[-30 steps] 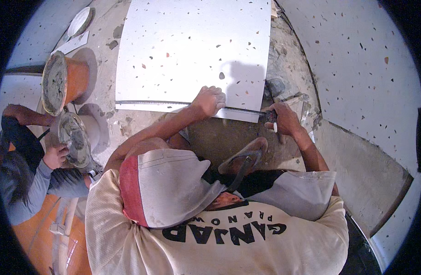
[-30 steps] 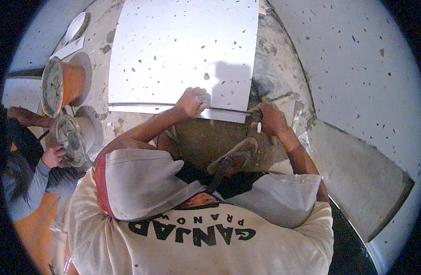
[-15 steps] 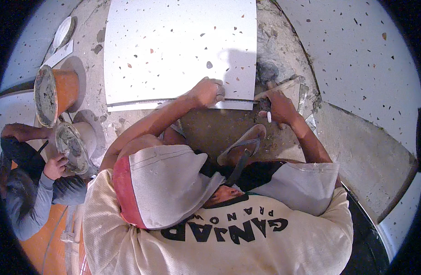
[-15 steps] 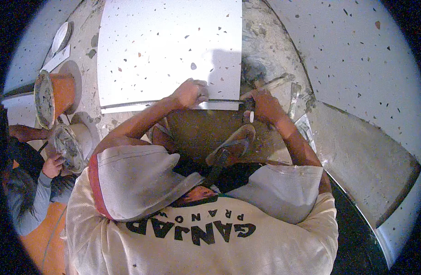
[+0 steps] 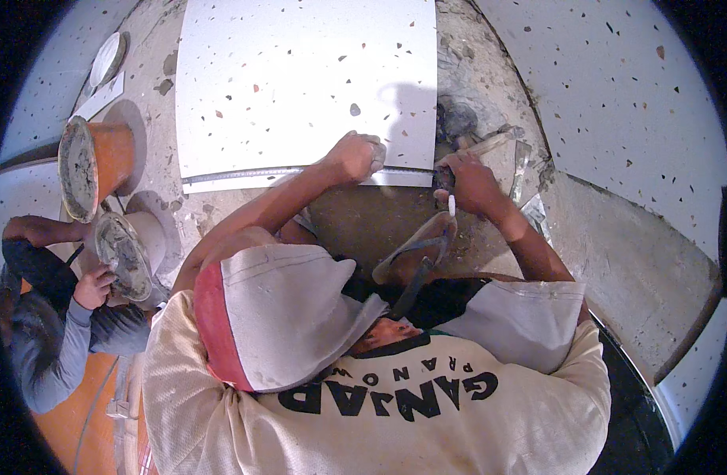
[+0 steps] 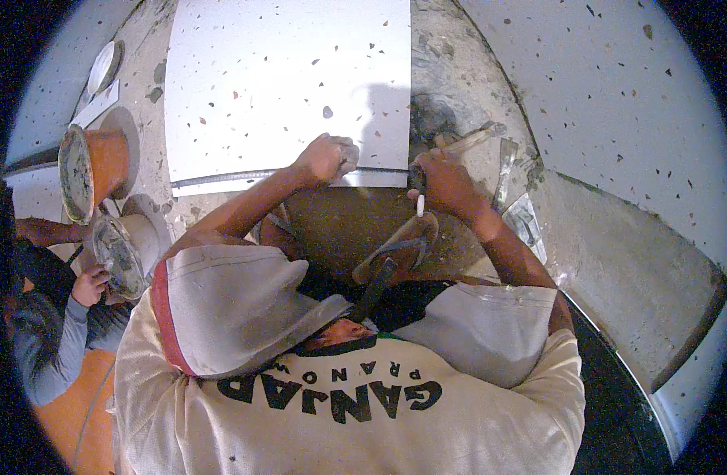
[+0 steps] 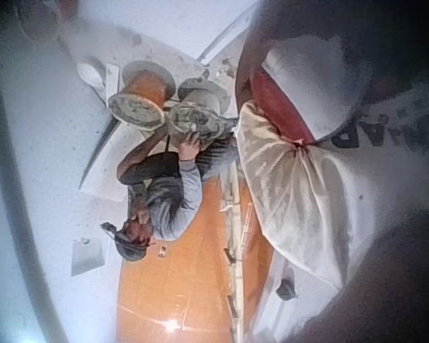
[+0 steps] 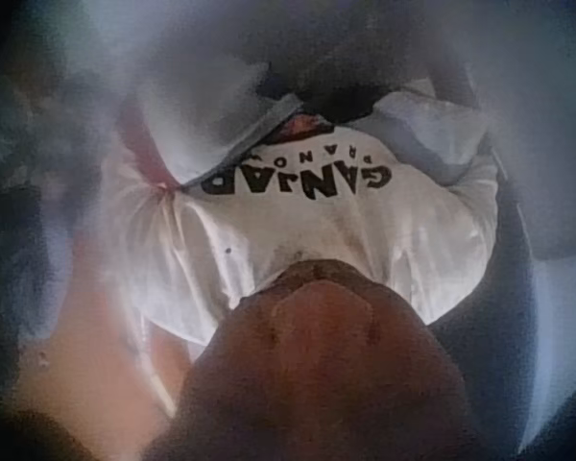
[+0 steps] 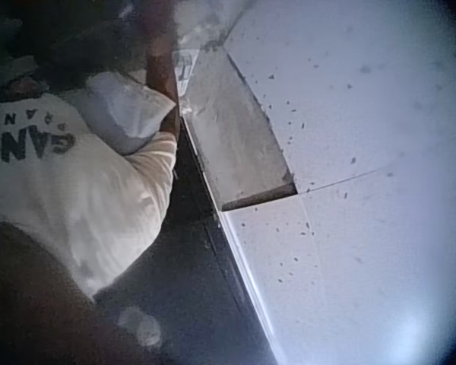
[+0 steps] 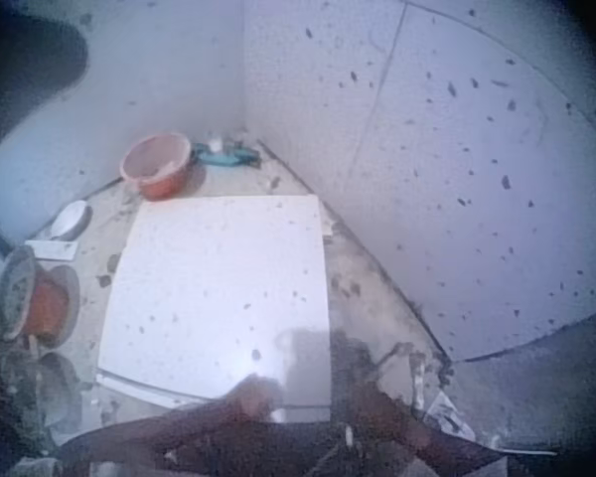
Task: The person applies adhesive to a wall using a trowel, measures the wall with a metal ruler, and marks a large white tile with a pencil and tape measure. They then walk to an outdoor area and pick up a long white trim piece.
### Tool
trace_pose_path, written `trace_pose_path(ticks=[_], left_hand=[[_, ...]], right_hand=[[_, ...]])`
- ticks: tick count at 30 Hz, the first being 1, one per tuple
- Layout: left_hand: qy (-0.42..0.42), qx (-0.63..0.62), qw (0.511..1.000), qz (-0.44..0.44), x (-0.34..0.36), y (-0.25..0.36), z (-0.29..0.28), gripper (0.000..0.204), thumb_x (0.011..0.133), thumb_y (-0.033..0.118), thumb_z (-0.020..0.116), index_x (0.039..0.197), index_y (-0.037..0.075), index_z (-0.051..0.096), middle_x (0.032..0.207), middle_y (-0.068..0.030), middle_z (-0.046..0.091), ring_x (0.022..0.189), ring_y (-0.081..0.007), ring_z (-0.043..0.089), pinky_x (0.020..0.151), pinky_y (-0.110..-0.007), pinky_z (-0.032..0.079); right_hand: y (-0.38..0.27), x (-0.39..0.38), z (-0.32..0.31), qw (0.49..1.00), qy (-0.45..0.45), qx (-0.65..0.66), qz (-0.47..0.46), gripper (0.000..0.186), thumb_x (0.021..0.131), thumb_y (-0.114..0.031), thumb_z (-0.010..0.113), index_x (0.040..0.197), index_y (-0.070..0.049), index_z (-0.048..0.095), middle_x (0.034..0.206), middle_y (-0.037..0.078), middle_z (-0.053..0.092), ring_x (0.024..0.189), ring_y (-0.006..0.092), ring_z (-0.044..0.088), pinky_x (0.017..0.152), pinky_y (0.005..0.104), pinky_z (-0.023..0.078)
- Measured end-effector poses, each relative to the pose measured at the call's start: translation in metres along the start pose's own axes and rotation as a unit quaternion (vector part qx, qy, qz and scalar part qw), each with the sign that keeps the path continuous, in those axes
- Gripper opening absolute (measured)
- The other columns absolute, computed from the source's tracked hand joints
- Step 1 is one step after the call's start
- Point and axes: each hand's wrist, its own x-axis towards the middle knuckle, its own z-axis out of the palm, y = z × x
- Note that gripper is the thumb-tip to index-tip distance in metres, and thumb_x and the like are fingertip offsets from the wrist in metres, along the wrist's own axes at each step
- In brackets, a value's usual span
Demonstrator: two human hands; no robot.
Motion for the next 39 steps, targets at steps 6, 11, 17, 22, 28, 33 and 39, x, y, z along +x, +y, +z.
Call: trace_pose_path(ticks=[6, 11, 17, 22, 28, 33, 39], left_hand=[[0.016, 0.003, 1.000, 0.000, -0.003, 0.002, 0.002, 0.004, 0.072, 0.015, 0.056, 0.069, 0.014, 0.054, 0.080, -0.0032, 0.056, 0.087, -0.0236, 0.059, 0.073, -0.042, 0.041], [0.030, -0.009, 0.999, 0.010, -0.003, 0.003, 0.004, 0.005, 0.072, 0.015, 0.056, 0.069, 0.015, 0.052, 0.078, -0.0035, 0.052, 0.085, -0.0242, 0.058, 0.073, -0.041, 0.040], [0.011, -0.006, 1.000, -0.015, -0.003, 0.003, 0.002, 0.006, 0.070, 0.013, 0.058, 0.070, 0.016, 0.053, 0.079, -0.0032, 0.053, 0.085, -0.0238, 0.059, 0.074, -0.041, 0.040], [0.010, -0.012, 1.000, -0.018, -0.004, 0.001, 0.005, 0.006, 0.071, 0.013, 0.061, 0.073, 0.016, 0.056, 0.084, -0.0026, 0.057, 0.089, -0.0238, 0.060, 0.076, -0.042, 0.041], [0.009, 0.031, 0.999, -0.003, -0.006, -0.003, 0.011, 0.007, 0.078, 0.018, 0.062, 0.080, 0.012, 0.062, 0.092, -0.0053, 0.060, 0.094, -0.0269, 0.060, 0.080, -0.044, 0.042], [-0.019, 0.030, 0.999, -0.011, -0.004, 0.007, -0.001, 0.015, 0.083, 0.023, 0.061, 0.083, 0.009, 0.065, 0.092, -0.0090, 0.061, 0.095, -0.0287, 0.061, 0.082, -0.045, 0.042], [-0.013, 0.011, 0.999, -0.029, -0.006, 0.006, 0.001, 0.016, 0.084, 0.024, 0.060, 0.083, 0.010, 0.065, 0.092, -0.0097, 0.061, 0.094, -0.0292, 0.061, 0.083, -0.044, 0.042]], right_hand=[[-0.008, -0.001, 0.004, 0.999, 0.032, -0.002, -0.027, 0.049, 0.074, -0.030, 0.078, 0.112, -0.007, 0.056, 0.111, 0.021, 0.058, 0.126, 0.0474, 0.043, 0.095, 0.0525, 0.045], [0.002, -0.004, 0.017, 0.987, 0.130, -0.051, -0.076, 0.042, 0.082, -0.022, 0.071, 0.119, -0.007, 0.056, 0.106, 0.019, 0.059, 0.119, 0.0436, 0.049, 0.094, 0.0472, 0.045], [-0.012, 0.003, 0.013, 0.956, 0.173, 0.215, -0.100, 0.026, 0.084, -0.016, 0.067, 0.107, -0.006, 0.065, 0.095, 0.015, 0.063, 0.104, 0.0342, 0.060, 0.085, 0.0414, 0.049], [-0.035, 0.007, 0.030, 0.949, 0.152, 0.272, -0.056, 0.019, 0.085, -0.017, 0.065, 0.101, -0.006, 0.068, 0.093, 0.012, 0.066, 0.087, 0.0273, 0.063, 0.079, 0.0362, 0.050], [-0.047, 0.013, 0.045, 0.948, 0.106, 0.298, -0.038, 0.018, 0.084, -0.019, 0.067, 0.098, -0.008, 0.065, 0.094, 0.013, 0.068, 0.089, 0.0298, 0.067, 0.079, 0.0393, 0.052], [-0.043, 0.020, 0.072, 0.944, 0.133, 0.302, -0.023, 0.019, 0.083, -0.014, 0.071, 0.099, -0.005, 0.066, 0.094, 0.012, 0.070, 0.084, 0.0185, 0.067, 0.075, 0.0318, 0.052], [-0.040, 0.025, 0.083, 0.936, 0.153, 0.312, -0.055, 0.019, 0.083, -0.017, 0.069, 0.099, -0.008, 0.063, 0.088, 0.013, 0.068, 0.081, 0.0274, 0.068, 0.071, 0.0365, 0.052]])
